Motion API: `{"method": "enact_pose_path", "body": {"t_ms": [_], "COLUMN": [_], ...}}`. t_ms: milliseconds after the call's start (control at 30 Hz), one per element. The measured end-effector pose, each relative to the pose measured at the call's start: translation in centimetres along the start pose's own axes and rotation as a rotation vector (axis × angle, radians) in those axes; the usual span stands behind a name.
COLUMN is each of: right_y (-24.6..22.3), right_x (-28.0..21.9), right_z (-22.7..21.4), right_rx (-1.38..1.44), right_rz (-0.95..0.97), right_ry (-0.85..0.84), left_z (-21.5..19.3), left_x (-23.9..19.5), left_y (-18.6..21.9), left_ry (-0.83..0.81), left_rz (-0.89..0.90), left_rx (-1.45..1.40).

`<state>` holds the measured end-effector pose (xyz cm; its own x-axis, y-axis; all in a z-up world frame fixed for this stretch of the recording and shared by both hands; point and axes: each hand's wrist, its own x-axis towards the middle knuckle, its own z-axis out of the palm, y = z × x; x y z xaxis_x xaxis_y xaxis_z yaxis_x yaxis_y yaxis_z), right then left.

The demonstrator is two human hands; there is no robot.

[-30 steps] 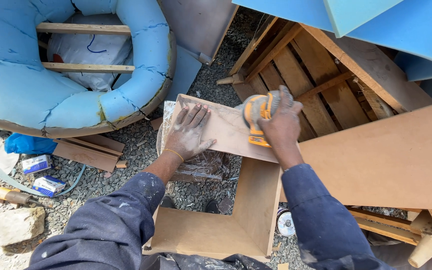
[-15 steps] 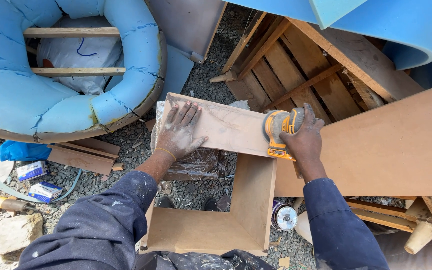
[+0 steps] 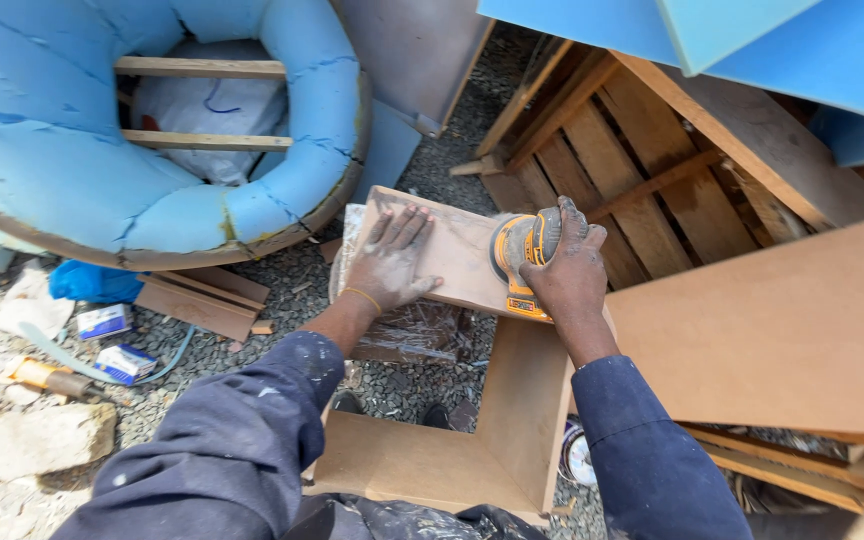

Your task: The person uses an electric orbital sander to smooth the surfaces of a wooden drawer. They systematically sand the top, sides, and interior surfaces of the drawer while holding it steady with their other hand.

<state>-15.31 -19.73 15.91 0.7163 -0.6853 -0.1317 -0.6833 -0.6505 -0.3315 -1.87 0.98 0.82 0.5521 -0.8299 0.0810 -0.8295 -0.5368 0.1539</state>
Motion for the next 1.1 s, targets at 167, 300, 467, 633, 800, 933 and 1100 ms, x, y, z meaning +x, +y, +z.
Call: {"method": "enact_pose_path", "body": {"t_ms": [167, 300, 467, 633, 800, 933, 1100], "right_y": [-2.3, -3.7, -5.9, -7.1, -7.6, -7.1, -7.7], "right_x": [0.9, 0.2, 0.0, -0.2, -0.8, -1.0, -1.0], "right_z": [0.3, 0.6, 1.6, 2.0, 2.7, 2.7, 2.3], "right_rx": [-0.056, -0.074, -0.084, -0.103, -0.108, -0.131, -0.120], "right_rz": [-0.089, -0.139, -0.187, -0.235, -0.246, -0.257, -0.259], "right_ry": [-0.012, -0.039, -0.051, -0.056, -0.083, -0.075, -0.077], "left_z": [0.9, -2.0, -1.5, -3.3, -4.3, -4.6, -0.3], "left_x": [0.7, 0.9, 1.3, 1.1, 1.2, 1.3, 2.1], "left_y": [-0.4, 0.1, 0.4, 1.0, 1.1, 1.6, 0.9], "left_ry": [-0.022, -0.143, -0.173, -0.162, -0.155, -0.183, -0.136], "left_rz": [-0.034, -0.089, -0.125, -0.150, -0.173, -0.197, -0.186], "left_rx": [-0.180, -0.301, -0.376, -0.378, -0.408, -0.453, -0.360]}}
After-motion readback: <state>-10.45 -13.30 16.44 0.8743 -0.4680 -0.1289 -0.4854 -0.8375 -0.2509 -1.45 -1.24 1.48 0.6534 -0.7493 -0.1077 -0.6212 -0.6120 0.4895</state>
